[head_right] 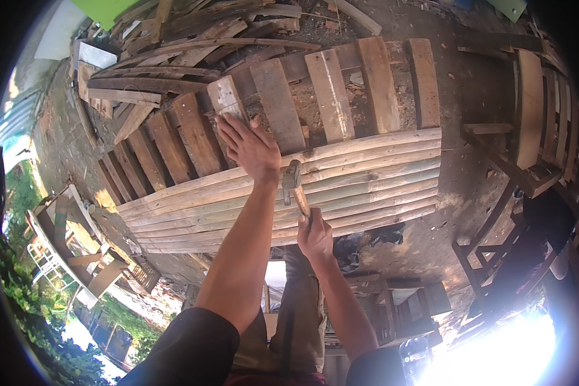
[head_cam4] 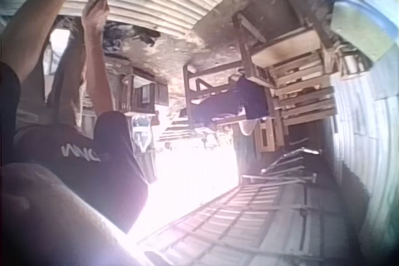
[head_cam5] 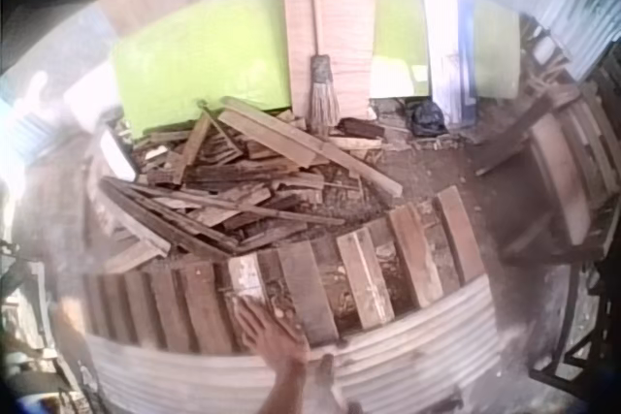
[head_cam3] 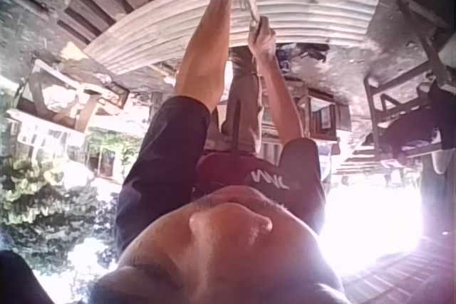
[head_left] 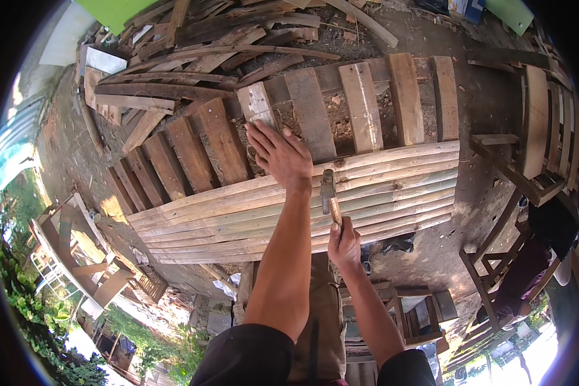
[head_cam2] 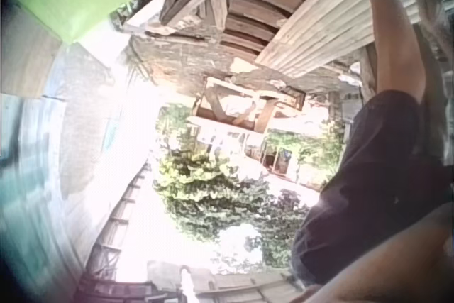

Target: The person assembles a wooden pallet by hand, using a hammer to drive nails into wooden slats and a metal bar to pry and adjust pieces. The person also uses a knife to trim a wooden stick.

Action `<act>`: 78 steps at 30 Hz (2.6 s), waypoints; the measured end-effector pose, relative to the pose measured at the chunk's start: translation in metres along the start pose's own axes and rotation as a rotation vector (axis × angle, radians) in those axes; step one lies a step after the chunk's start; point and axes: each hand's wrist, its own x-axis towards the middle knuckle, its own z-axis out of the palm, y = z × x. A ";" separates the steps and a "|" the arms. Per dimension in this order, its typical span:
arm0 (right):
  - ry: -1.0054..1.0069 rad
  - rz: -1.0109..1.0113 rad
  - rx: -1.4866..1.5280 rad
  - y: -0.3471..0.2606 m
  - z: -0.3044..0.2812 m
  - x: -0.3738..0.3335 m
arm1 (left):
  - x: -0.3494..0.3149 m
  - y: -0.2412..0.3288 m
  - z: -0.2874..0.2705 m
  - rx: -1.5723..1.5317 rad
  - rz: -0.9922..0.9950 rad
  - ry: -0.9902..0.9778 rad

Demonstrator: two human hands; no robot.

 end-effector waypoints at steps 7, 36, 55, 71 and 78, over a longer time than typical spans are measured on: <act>0.086 -0.355 0.136 -0.020 -0.013 -0.011 | 0.000 0.001 0.000 -0.012 -0.017 -0.004; 0.049 -0.184 0.454 0.025 0.003 -0.010 | 0.001 0.001 0.002 -0.017 -0.005 0.029; 0.001 0.008 0.218 0.030 0.003 0.010 | 0.000 -0.001 0.003 -0.017 0.013 0.045; 0.274 -0.241 0.774 -0.024 -0.017 -0.017 | 0.000 -0.002 0.001 -0.067 -0.006 0.026; 0.036 -0.198 -0.006 0.022 -0.009 0.015 | -0.003 -0.004 0.002 -0.077 -0.018 -0.009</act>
